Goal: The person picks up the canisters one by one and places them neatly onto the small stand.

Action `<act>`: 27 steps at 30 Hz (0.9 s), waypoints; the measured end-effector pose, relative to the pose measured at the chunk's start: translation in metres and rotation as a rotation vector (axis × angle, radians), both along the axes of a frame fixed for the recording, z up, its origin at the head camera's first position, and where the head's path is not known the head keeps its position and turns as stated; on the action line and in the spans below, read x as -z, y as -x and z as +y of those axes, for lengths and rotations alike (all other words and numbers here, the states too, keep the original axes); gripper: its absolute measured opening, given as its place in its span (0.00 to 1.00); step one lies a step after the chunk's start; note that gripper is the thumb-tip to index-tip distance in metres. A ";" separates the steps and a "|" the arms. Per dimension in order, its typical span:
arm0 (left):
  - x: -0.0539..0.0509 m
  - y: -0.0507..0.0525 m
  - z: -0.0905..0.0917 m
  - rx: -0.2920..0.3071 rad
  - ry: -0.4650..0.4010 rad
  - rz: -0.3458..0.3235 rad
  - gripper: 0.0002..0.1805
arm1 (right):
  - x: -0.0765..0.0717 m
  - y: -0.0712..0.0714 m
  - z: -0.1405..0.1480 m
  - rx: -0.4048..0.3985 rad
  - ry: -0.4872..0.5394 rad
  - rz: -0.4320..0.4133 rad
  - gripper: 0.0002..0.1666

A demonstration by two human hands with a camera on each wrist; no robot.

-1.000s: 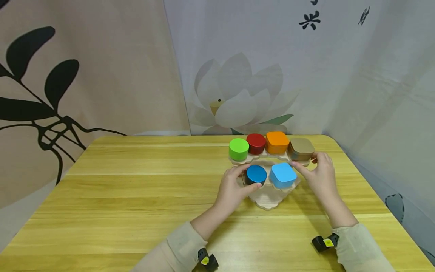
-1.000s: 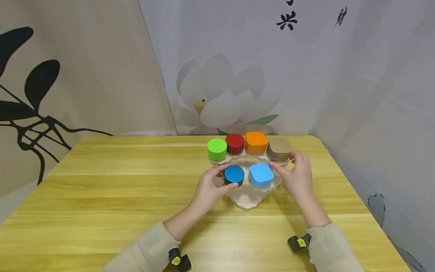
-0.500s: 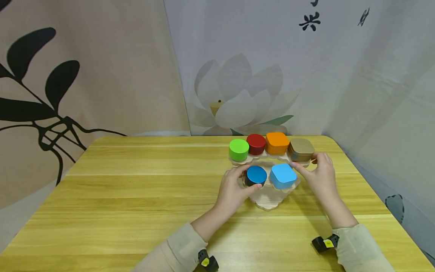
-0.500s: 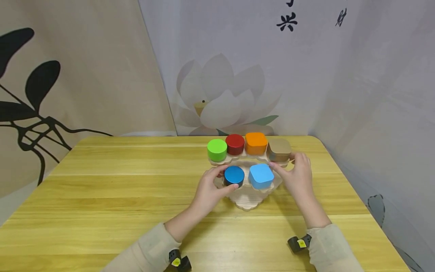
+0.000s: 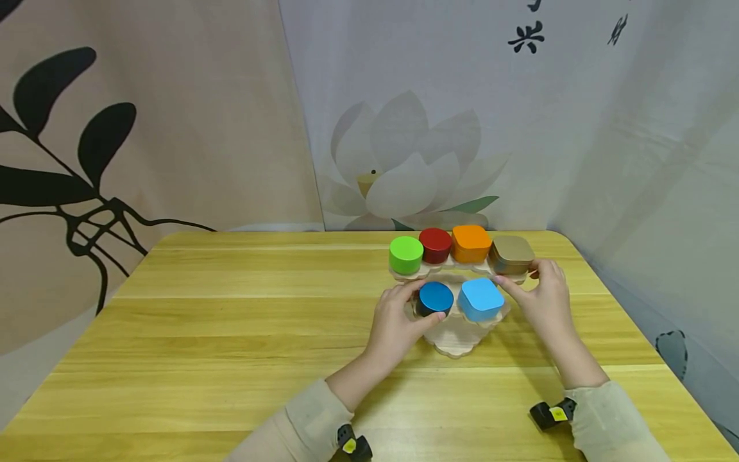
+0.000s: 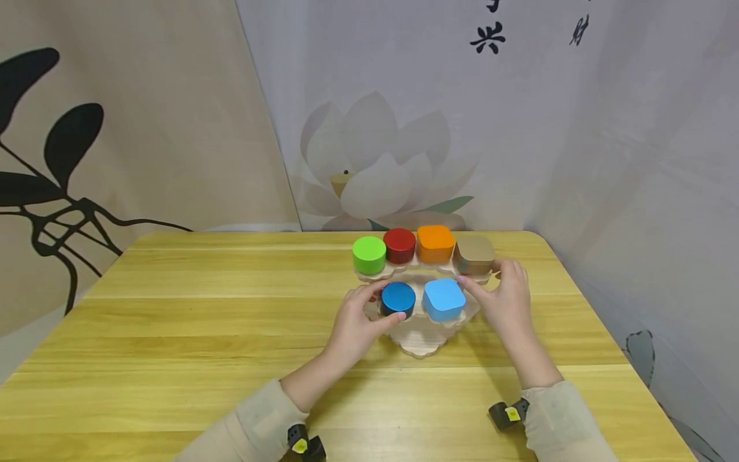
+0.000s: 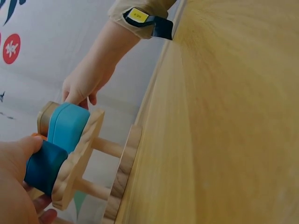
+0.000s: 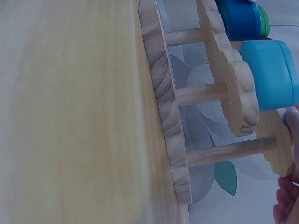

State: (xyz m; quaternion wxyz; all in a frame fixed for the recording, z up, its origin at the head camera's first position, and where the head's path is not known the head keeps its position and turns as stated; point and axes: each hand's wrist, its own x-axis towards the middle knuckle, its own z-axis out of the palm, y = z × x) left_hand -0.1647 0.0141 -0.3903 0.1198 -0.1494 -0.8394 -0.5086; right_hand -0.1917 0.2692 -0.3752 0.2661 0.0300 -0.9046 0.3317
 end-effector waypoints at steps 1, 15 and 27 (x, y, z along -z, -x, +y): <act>0.000 0.000 0.000 0.000 0.000 0.000 0.34 | 0.000 0.000 0.000 0.001 0.000 0.001 0.30; 0.000 0.000 -0.002 -0.015 -0.005 0.007 0.34 | -0.001 0.003 -0.004 -0.014 0.007 -0.001 0.30; -0.004 -0.003 -0.010 0.002 -0.021 0.004 0.33 | -0.006 0.002 -0.002 -0.015 -0.010 -0.044 0.32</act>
